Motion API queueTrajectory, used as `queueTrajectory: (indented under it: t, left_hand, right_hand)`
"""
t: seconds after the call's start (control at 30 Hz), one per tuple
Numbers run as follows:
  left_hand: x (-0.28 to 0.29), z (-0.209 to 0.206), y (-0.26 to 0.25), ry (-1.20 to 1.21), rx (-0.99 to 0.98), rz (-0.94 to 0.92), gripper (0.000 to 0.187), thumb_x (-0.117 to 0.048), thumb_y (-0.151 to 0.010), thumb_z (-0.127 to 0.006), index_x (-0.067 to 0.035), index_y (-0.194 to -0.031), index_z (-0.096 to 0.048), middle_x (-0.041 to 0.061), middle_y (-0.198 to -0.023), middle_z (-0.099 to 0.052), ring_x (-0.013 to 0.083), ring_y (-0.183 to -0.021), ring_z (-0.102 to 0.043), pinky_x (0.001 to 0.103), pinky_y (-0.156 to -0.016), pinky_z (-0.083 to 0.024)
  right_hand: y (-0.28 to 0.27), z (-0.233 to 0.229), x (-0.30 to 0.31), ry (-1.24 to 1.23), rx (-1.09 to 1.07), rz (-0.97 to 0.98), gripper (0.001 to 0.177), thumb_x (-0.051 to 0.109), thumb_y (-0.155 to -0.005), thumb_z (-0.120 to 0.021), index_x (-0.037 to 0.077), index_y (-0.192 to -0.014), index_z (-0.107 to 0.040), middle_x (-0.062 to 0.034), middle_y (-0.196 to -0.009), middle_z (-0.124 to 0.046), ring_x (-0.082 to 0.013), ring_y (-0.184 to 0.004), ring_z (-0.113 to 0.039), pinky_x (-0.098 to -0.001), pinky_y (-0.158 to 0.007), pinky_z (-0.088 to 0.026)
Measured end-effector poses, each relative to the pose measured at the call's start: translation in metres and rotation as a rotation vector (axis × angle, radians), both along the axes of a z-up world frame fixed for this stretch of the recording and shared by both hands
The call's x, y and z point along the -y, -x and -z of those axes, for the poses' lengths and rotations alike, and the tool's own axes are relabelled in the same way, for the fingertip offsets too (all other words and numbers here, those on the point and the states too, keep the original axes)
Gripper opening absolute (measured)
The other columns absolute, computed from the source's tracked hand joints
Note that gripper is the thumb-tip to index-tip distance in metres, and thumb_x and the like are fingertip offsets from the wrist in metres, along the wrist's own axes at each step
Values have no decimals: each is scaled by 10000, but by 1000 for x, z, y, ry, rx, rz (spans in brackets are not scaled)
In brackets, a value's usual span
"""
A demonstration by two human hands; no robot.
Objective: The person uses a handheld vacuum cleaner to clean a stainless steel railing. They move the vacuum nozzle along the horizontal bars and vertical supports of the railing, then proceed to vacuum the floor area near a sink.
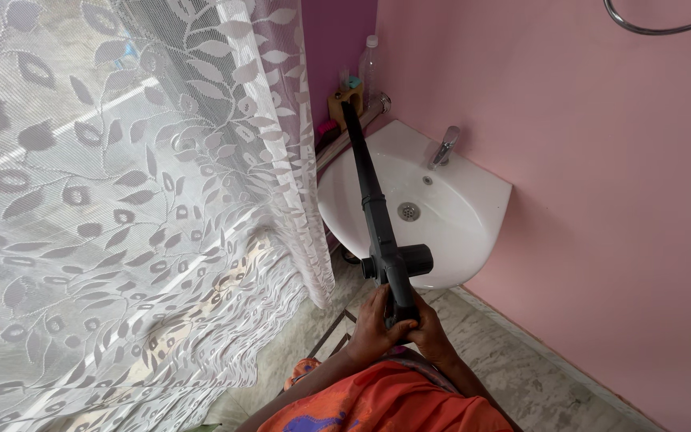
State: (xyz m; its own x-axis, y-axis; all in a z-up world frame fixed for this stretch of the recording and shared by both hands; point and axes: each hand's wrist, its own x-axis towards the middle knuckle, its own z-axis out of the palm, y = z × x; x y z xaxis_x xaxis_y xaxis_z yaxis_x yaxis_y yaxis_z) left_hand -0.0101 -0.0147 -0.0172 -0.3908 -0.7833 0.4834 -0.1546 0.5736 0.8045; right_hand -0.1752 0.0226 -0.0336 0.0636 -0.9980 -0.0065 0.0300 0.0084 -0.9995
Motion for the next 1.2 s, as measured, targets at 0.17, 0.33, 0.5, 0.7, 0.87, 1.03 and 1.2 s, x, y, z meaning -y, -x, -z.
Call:
queueTrajectory:
  t: [0.17,0.33,0.5,0.7,0.87,1.03,1.2]
  left_hand:
    - [7,-5,-3,-11,-44,47,834,-293,-827,-874,115,-1418,-450,245,-1145,-612,358,-949,-668,426,-799,-571]
    - [15,-5,-3,-57,-37,65,823,-299,-826,-870,114,-1409,-461,227,-1088,-619,331,-887,-668,414,-751,-564]
    - [27,-5,-3,11,-56,82,804,-295,-836,-875,117,-1390,-464,223,-1074,-622,327,-891,-668,408,-753,-561]
    - [44,-11,-3,-38,-43,111,786,-297,-821,-872,109,-1367,-477,219,-1056,-620,319,-857,-686,402,-711,-570]
    - [57,-17,-6,-37,-10,121,760,-289,-820,-873,97,-1357,-498,218,-1031,-634,325,-854,-690,404,-716,-572]
    - [67,-14,-7,-27,-18,160,747,-292,-835,-865,96,-1356,-496,210,-1007,-646,319,-830,-699,405,-707,-580]
    - [80,-17,-8,29,9,196,754,-323,-846,-860,100,-1350,-491,204,-1011,-639,315,-799,-687,402,-670,-575]
  right_hand:
    - [-5,-6,4,-54,1,27,906,-56,-737,-725,105,-1562,-387,-85,-1169,-665,-198,-1069,-666,-341,-889,-621]
    - [-9,-11,9,-71,23,48,901,-61,-746,-718,109,-1564,-381,-85,-1222,-651,-201,-1124,-652,-342,-938,-603]
    - [-12,-13,17,-96,33,76,926,-72,-731,-700,125,-1570,-362,-84,-1224,-639,-199,-1120,-649,-343,-916,-626]
    - [-9,-3,32,-58,29,101,873,-64,-738,-703,84,-1547,-410,-107,-1238,-637,-217,-1140,-649,-343,-927,-608]
    - [-12,-2,42,-51,23,141,861,-39,-735,-738,67,-1529,-424,-108,-1280,-633,-221,-1204,-628,-343,-1005,-557]
    - [-14,1,48,-51,28,173,864,-32,-737,-753,65,-1528,-422,-112,-1295,-626,-229,-1214,-620,-350,-1015,-550]
    - [-15,1,57,-49,46,178,872,-33,-718,-743,69,-1519,-414,-101,-1238,-629,-215,-1162,-651,-340,-945,-613]
